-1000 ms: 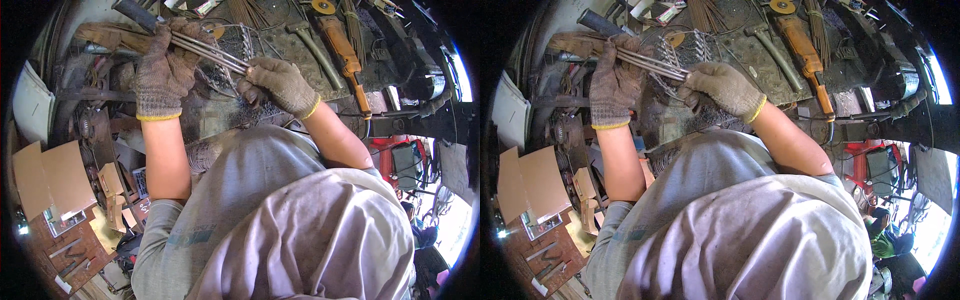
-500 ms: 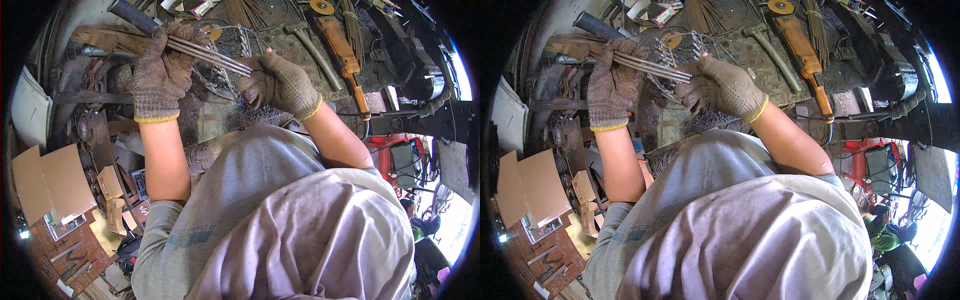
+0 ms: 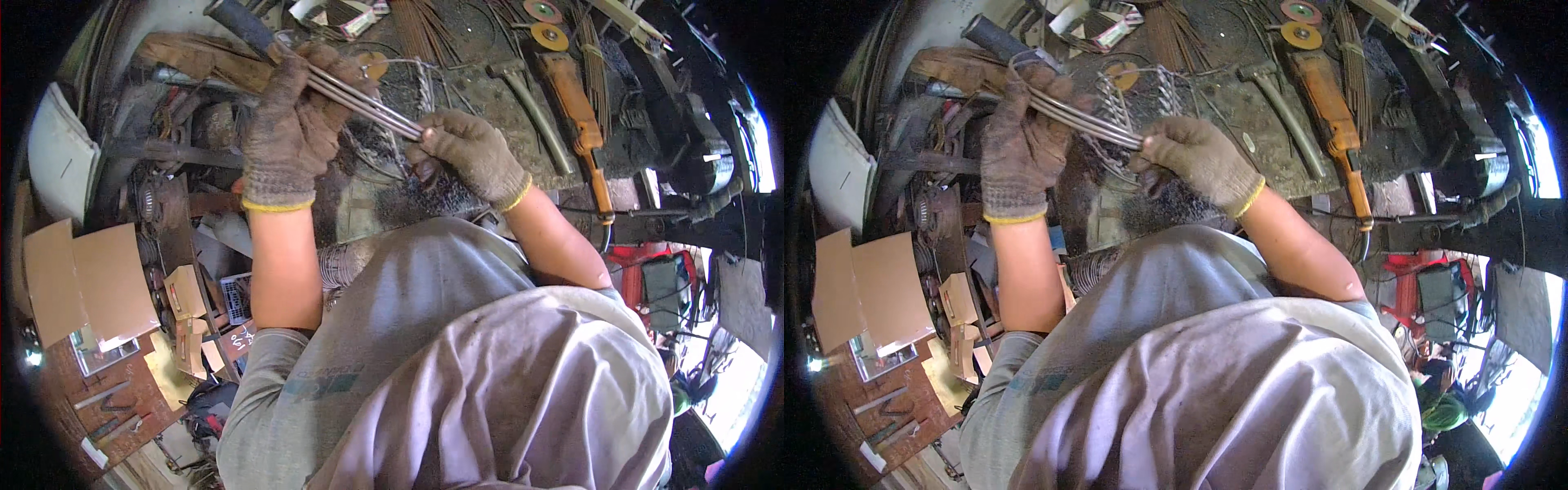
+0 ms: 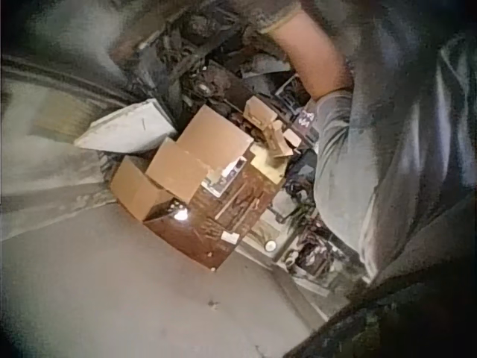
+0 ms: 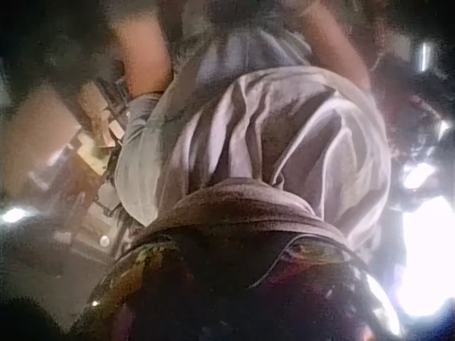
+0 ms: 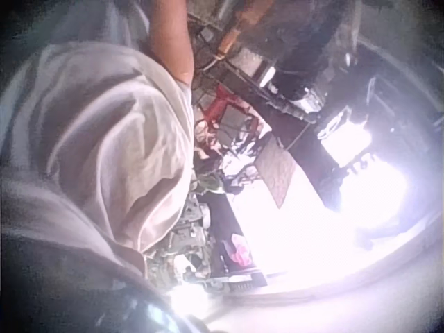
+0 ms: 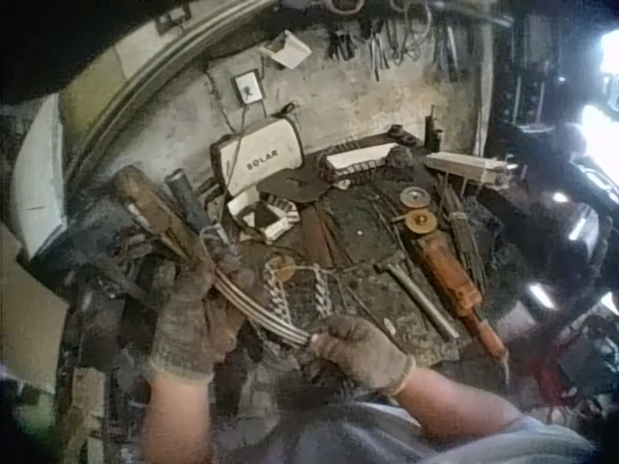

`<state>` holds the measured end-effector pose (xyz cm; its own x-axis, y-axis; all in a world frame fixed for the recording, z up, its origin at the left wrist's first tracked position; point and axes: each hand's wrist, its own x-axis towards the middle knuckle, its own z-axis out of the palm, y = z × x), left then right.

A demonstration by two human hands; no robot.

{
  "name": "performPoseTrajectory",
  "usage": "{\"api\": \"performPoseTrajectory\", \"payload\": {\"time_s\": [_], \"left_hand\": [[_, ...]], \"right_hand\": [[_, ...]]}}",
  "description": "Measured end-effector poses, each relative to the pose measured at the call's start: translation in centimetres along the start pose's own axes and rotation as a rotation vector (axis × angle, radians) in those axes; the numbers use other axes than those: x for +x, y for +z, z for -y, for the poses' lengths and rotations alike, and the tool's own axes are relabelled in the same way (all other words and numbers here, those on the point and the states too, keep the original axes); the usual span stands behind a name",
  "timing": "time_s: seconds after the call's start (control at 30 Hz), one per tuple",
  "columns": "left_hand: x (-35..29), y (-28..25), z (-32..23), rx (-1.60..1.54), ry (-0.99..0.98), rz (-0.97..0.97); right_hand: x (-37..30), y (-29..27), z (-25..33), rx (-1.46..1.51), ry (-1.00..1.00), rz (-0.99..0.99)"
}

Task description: The person welds a curved metal structure on a workbench and then handles several metal rods.

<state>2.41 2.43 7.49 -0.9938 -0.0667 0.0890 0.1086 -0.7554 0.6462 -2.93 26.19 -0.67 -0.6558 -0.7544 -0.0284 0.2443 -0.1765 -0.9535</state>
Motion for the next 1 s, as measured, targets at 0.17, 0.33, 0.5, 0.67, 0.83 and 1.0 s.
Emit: {"api": "performPoseTrajectory", "payload": {"time_s": [0.17, 0.33, 0.5, 0.67, 0.83, 1.0], "left_hand": [[-0.8, 1.3, 0.4, 0.064, 0.028, -0.041], [-1.3, 2.9, 1.3, 0.225, 0.054, -0.060], [-2.5, 3.2, 1.6, 0.364, 0.000, 0.021], [-3.6, 3.2, 1.7, 0.645, 0.019, 0.023], [-4.7, 3.1, 1.4, 0.570, -0.052, 0.057], [-5.0, 1.8, 2.5, 0.540, -0.079, 0.051]], "right_hand": [[-0.1, 0.4, 0.1, -0.023, 0.002, 0.032], [0.6, -0.4, -2.2, 0.057, -0.040, 0.074], [0.8, -0.4, -2.4, -0.157, -0.078, 0.049], [0.7, -1.0, -3.6, -0.322, -0.155, 0.059], [0.2, -1.7, -3.6, -0.573, -0.192, 0.114], [-0.2, -0.9, -0.4, -0.673, -0.450, 0.217]]}}
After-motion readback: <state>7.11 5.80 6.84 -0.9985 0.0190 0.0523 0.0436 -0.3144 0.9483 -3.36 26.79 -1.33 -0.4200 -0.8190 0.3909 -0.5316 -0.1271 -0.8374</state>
